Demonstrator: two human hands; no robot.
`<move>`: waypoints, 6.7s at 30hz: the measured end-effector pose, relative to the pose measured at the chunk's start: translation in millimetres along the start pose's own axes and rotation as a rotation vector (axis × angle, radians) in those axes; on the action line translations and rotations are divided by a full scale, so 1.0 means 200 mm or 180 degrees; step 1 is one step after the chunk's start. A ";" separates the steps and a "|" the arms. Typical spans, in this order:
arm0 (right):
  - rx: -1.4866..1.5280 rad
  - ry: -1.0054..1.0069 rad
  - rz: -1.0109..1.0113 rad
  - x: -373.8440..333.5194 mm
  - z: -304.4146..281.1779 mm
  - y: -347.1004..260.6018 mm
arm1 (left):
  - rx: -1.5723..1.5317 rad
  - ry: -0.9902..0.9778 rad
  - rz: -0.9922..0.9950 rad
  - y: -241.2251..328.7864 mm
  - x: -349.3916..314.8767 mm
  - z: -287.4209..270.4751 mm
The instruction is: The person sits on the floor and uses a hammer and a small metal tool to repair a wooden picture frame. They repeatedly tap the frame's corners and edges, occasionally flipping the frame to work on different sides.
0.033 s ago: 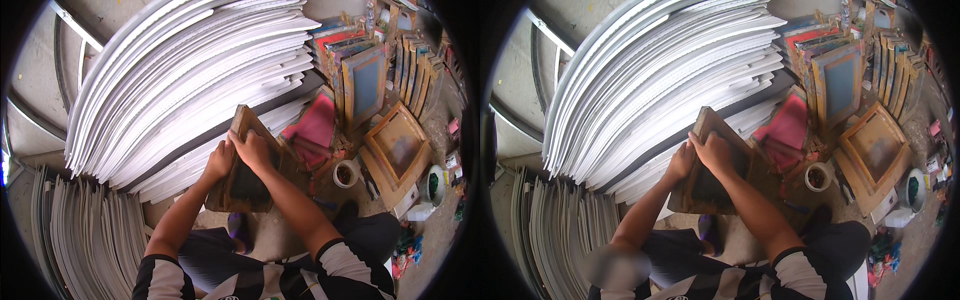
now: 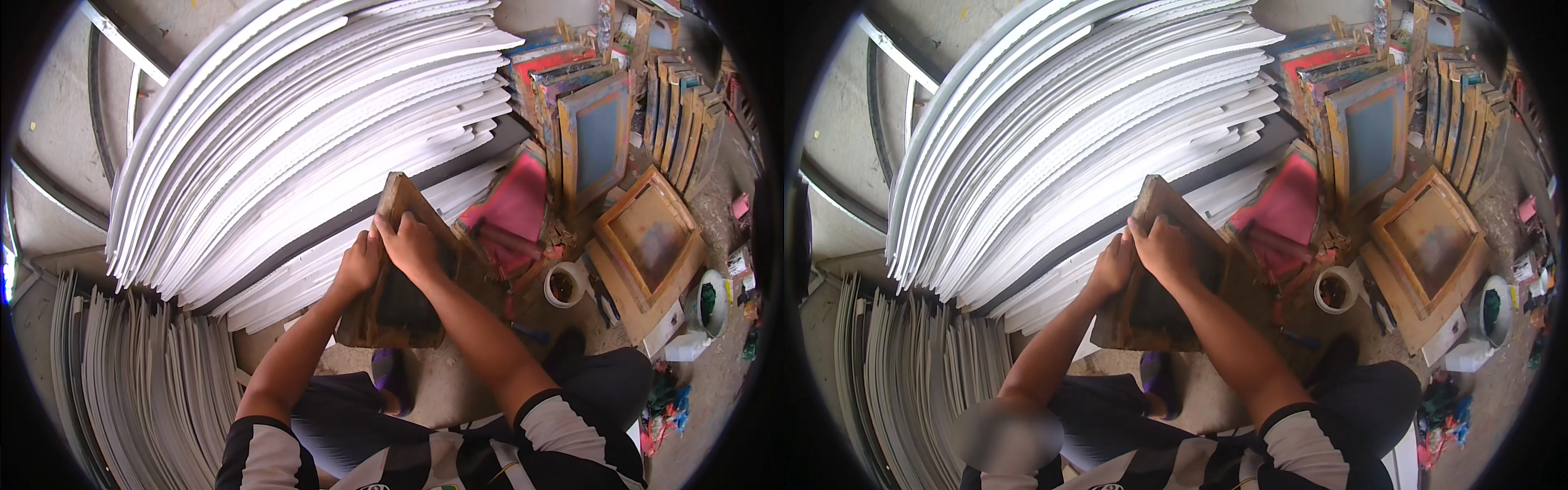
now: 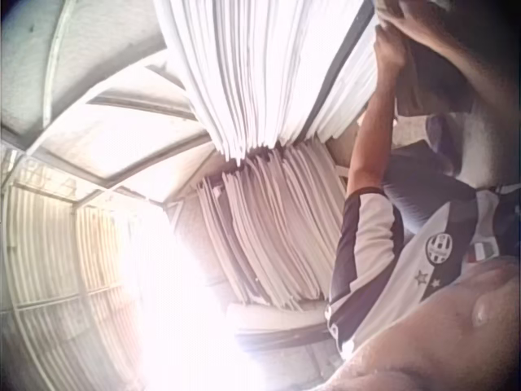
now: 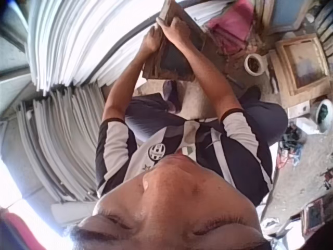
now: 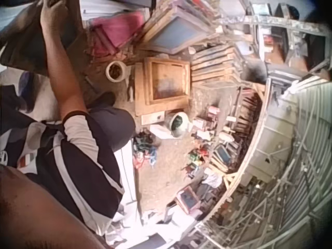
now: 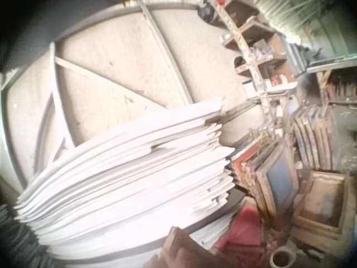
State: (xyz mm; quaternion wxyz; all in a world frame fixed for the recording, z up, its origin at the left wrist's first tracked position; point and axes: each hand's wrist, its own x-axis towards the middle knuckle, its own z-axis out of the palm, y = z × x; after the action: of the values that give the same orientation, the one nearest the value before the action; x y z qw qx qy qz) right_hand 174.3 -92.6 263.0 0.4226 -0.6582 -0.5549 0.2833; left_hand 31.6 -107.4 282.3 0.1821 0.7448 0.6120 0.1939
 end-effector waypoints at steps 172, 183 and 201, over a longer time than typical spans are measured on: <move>-0.0022 0.1454 -0.1841 -0.12 -0.30 0.34 | 0.0934 -0.0660 -0.0307 0.08 0.28 0.04; 0.0351 0.1756 -0.2800 0.02 -0.25 0.43 | 0.1860 -0.0584 0.0651 -0.14 0.30 0.12; 0.0833 0.1217 -0.1430 -0.21 -0.29 0.32 | 0.0915 -0.0837 -0.0015 0.13 0.22 0.00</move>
State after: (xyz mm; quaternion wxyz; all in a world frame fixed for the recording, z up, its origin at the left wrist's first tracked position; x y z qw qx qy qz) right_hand 246.3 -148.8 230.9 0.6522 -0.5006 -0.5558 0.1232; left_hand 61.5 -70.1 299.3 0.1527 0.7806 0.6061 0.0050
